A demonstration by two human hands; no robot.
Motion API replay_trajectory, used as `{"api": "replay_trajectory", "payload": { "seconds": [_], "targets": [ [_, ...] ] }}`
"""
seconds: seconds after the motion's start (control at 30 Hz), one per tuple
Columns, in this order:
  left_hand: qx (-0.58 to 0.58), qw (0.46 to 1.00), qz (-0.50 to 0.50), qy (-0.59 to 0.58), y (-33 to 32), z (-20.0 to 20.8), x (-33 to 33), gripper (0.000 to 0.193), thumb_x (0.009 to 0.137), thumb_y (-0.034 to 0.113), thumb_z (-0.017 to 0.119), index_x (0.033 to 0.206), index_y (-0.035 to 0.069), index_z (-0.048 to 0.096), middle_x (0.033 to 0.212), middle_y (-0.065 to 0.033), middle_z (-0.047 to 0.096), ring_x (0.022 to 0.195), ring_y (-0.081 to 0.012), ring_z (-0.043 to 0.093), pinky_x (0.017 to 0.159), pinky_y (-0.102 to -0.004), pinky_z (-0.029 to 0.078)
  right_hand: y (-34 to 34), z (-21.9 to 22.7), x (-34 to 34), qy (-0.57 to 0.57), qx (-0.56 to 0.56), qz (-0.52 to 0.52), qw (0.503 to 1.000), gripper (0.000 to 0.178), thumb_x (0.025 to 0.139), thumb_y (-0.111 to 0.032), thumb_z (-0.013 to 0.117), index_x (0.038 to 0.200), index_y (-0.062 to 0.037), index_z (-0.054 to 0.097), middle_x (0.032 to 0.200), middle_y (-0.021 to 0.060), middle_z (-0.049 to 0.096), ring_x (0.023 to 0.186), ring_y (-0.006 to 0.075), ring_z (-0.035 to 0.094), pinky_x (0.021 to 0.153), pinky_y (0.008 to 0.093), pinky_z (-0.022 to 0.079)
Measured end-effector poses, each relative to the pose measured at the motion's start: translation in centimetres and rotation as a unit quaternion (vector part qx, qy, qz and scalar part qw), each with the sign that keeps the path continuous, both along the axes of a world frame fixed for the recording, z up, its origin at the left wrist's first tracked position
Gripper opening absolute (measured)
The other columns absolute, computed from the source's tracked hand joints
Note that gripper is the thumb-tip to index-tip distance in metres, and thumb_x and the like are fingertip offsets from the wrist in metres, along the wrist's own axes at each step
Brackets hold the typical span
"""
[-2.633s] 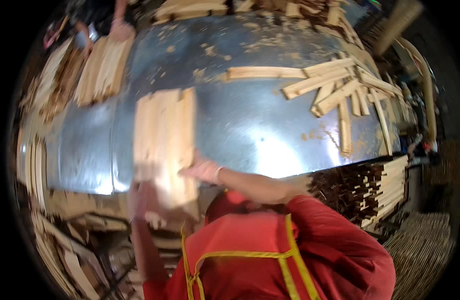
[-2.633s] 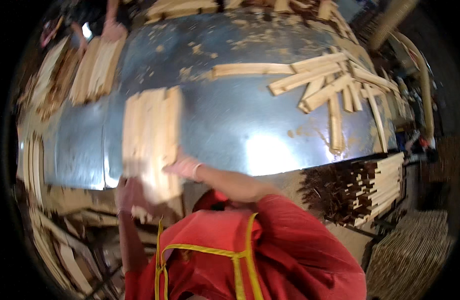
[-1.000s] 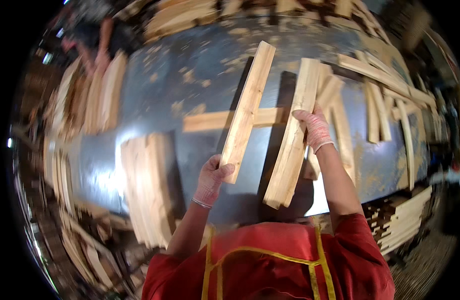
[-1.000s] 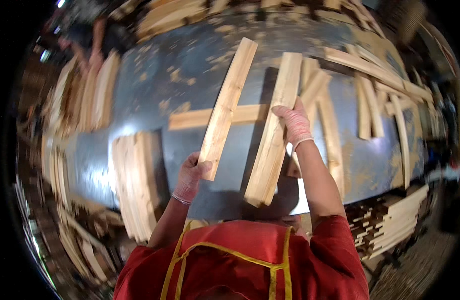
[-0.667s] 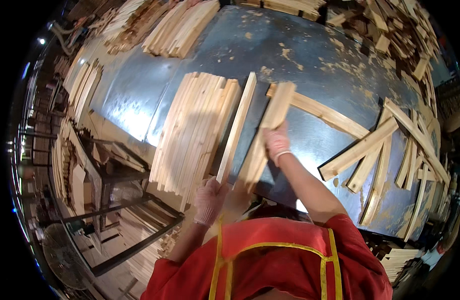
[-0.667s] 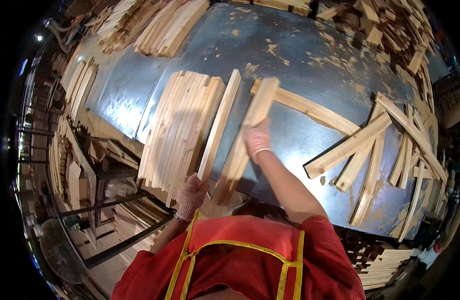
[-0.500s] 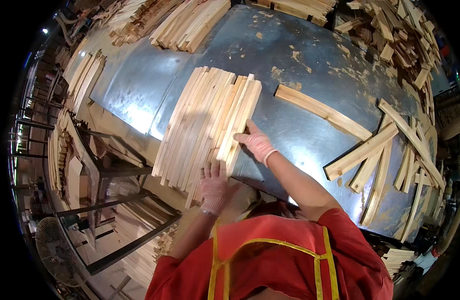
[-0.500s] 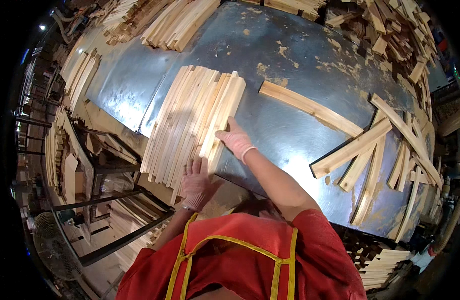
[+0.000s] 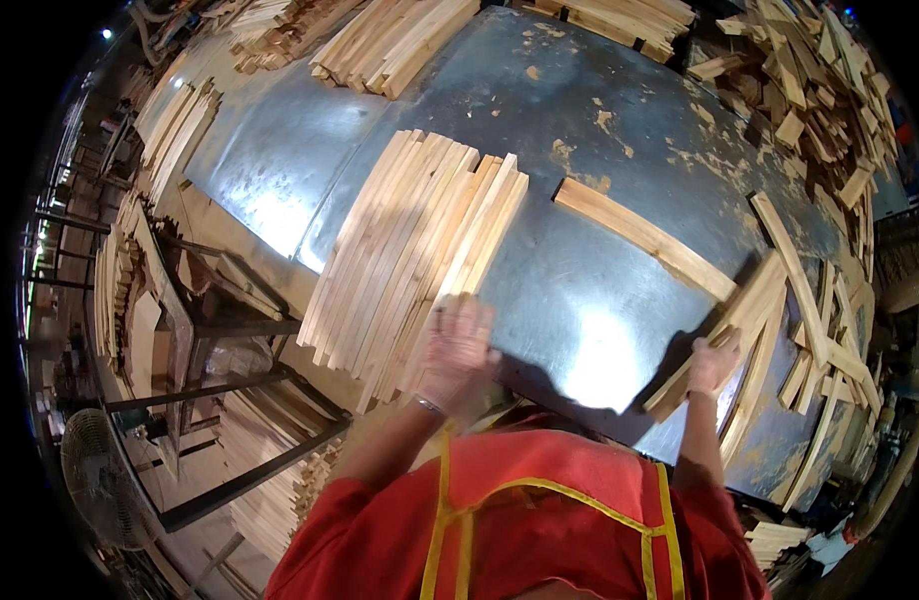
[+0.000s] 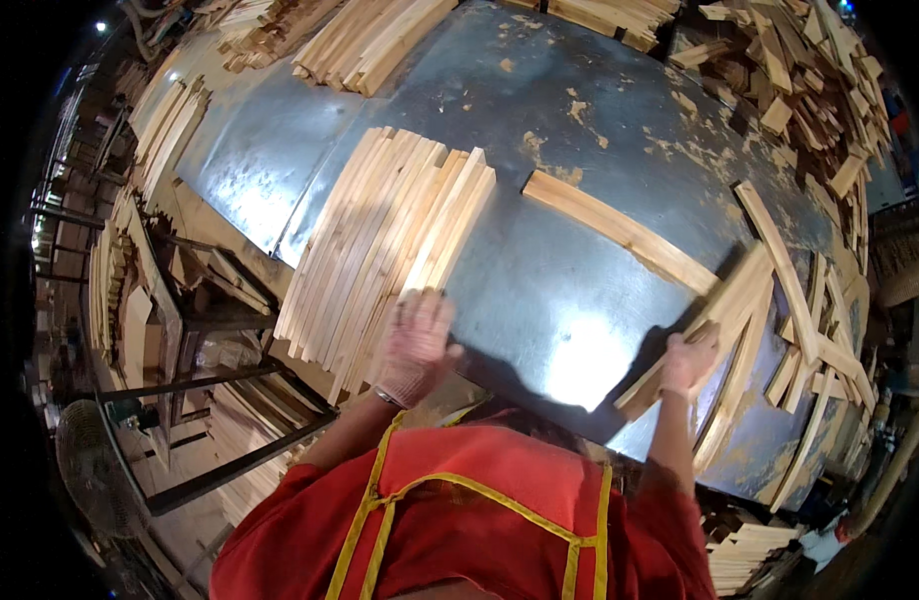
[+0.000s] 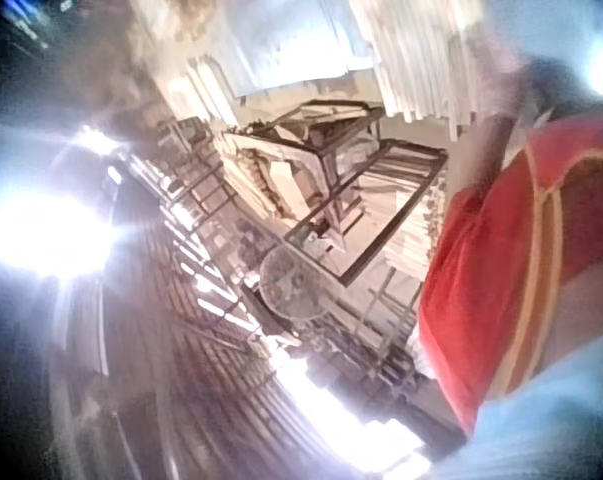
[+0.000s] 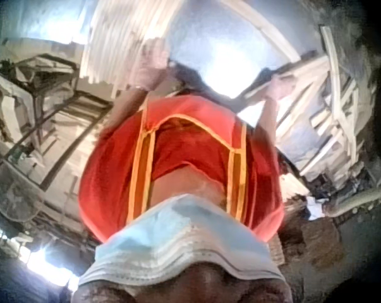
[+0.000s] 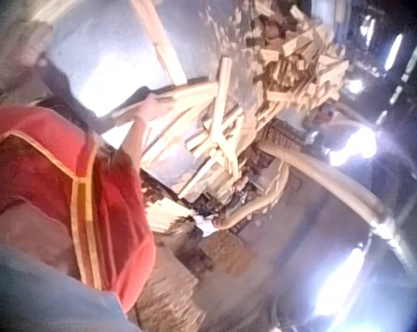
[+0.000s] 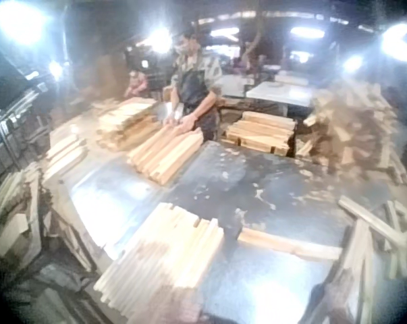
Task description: The person repeatedly picks up thin wooden planks from a large pile on a metal table and stacks them into a neat pile. The person handles the planks one at a time or in small groups, aligning them before placing them onto the growing stack.
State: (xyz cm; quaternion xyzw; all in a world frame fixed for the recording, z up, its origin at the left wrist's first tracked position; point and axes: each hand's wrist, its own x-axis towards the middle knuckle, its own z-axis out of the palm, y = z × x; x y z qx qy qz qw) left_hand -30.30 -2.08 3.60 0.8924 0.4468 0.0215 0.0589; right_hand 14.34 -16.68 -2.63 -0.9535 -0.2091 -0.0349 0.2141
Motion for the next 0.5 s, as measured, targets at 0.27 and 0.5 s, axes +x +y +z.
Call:
{"api": "replay_trajectory", "payload": {
  "seconds": [0.27, 0.5],
  "targets": [
    [-0.363, 0.915, 0.146, -0.1, -0.8, -1.6, 12.9, 0.109, 0.083, 0.053, 0.077, 0.165, 0.001, 0.027, 0.144, -0.0287, 0.059, 0.128, -0.0456, 0.062, 0.105, -0.0494, 0.052, 8.7, 1.0, -5.6, 0.166, 0.167, 0.352, 0.906, 0.094, 0.088, -0.031, 0.082, 0.164, 0.0004, 0.036, 0.165, 0.0271, 0.04, 0.155, 0.0439, 0.037, 0.128, 0.0488, 0.031],
    [-0.348, 0.885, 0.23, -0.208, 0.5, -2.9, 11.1, 0.085, 0.089, 0.034, 0.071, 0.163, 0.009, 0.038, 0.141, -0.0231, 0.062, 0.125, -0.0423, 0.064, 0.108, -0.0462, 0.052, 17.7, 1.8, 8.0, 0.023, -0.342, 0.367, 0.865, 0.103, 0.082, -0.059, 0.081, 0.165, -0.0131, 0.041, 0.156, 0.0194, 0.055, 0.144, 0.0399, 0.051, 0.118, 0.0479, 0.044]
  ]
}}
